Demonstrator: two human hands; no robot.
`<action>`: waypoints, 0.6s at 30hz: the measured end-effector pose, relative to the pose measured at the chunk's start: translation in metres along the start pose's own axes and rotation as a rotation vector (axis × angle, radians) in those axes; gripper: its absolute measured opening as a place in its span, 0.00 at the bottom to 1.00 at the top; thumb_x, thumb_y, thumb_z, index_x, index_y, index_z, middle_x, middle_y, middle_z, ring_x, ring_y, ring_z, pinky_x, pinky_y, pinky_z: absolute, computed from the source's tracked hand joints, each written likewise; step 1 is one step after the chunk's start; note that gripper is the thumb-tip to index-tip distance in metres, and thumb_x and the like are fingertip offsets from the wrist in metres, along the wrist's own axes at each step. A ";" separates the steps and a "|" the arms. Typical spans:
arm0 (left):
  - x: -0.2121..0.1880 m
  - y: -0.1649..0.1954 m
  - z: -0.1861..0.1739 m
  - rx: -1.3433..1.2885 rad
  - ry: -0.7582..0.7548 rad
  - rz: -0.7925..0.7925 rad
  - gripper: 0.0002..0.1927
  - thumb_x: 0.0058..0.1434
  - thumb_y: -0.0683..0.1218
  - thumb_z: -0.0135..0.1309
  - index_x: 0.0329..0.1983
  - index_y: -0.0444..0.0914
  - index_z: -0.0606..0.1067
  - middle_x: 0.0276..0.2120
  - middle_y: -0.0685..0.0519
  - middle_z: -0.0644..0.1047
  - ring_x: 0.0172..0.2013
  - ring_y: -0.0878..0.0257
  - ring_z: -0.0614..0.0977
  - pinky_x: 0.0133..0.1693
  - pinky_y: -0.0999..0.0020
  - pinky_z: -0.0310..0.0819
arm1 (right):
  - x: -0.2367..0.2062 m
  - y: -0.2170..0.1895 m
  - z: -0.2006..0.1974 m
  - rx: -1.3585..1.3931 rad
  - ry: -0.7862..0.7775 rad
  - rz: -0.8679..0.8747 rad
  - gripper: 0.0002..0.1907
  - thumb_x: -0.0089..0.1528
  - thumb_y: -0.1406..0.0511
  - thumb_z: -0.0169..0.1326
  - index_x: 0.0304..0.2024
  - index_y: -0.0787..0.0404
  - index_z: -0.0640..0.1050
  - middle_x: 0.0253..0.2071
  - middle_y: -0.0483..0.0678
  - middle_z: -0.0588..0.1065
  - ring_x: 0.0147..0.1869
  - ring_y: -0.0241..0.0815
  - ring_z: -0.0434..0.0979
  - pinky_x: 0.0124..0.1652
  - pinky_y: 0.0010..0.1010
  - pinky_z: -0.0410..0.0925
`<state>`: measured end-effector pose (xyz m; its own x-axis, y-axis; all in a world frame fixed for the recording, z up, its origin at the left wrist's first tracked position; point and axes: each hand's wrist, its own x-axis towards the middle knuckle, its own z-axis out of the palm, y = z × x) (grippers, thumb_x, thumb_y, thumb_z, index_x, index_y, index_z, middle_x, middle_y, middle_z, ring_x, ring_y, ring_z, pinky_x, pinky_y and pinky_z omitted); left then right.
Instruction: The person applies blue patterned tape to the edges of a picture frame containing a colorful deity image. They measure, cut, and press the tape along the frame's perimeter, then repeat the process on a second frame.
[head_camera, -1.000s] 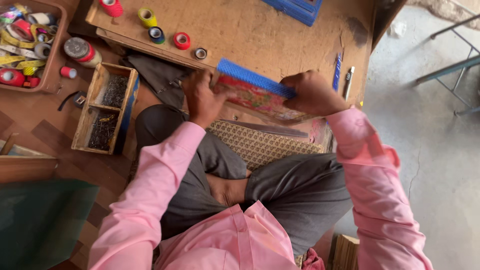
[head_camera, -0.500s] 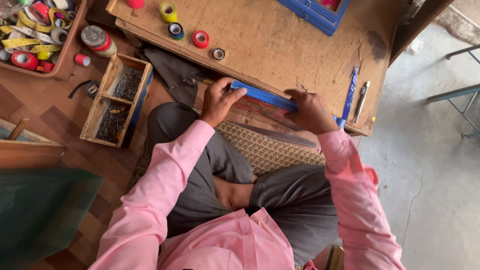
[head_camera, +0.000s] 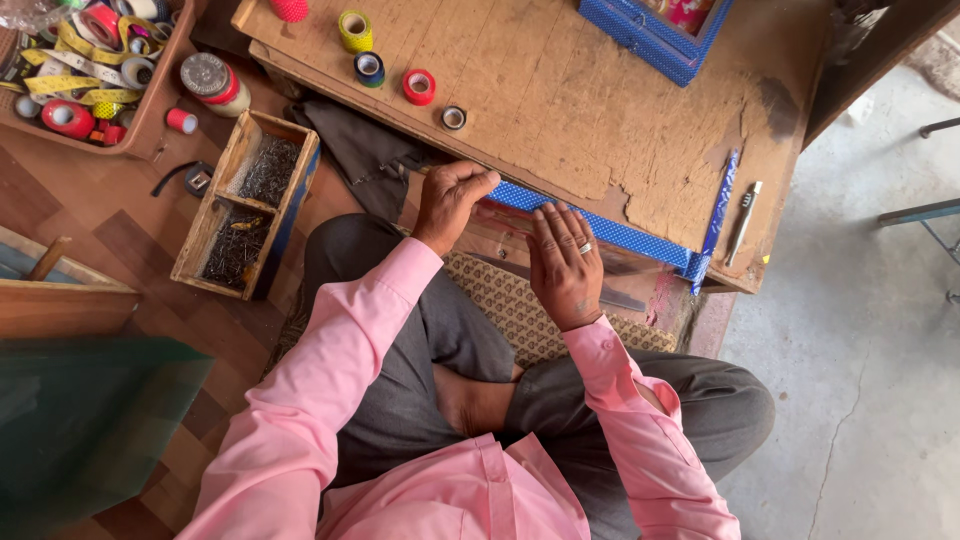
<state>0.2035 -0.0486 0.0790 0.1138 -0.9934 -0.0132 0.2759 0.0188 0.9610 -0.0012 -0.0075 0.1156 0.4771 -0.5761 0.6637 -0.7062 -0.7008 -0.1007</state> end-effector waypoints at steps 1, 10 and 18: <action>0.001 0.000 -0.001 -0.030 -0.004 -0.021 0.12 0.65 0.46 0.58 0.30 0.33 0.79 0.26 0.56 0.78 0.27 0.70 0.79 0.28 0.72 0.78 | 0.001 0.001 0.002 0.003 0.006 0.013 0.18 0.66 0.69 0.62 0.57 0.67 0.78 0.58 0.56 0.77 0.66 0.53 0.76 0.66 0.47 0.66; 0.008 0.000 0.001 -0.067 0.047 -0.116 0.13 0.63 0.46 0.58 0.28 0.31 0.79 0.25 0.53 0.78 0.24 0.65 0.80 0.25 0.68 0.80 | 0.011 0.018 0.013 0.068 -0.106 0.246 0.15 0.62 0.67 0.65 0.53 0.59 0.82 0.41 0.51 0.80 0.42 0.50 0.80 0.44 0.40 0.71; -0.018 0.026 0.027 0.999 -0.028 0.888 0.09 0.67 0.39 0.47 0.43 0.31 0.78 0.42 0.45 0.80 0.42 0.53 0.82 0.47 0.57 0.75 | 0.027 0.039 0.006 0.166 -0.335 0.332 0.12 0.58 0.64 0.64 0.44 0.59 0.82 0.33 0.53 0.79 0.37 0.54 0.80 0.37 0.43 0.71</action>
<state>0.1832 -0.0336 0.1116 -0.1337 -0.6900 0.7114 -0.6944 0.5773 0.4295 -0.0128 -0.0529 0.1254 0.4017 -0.8640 0.3036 -0.7685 -0.4983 -0.4014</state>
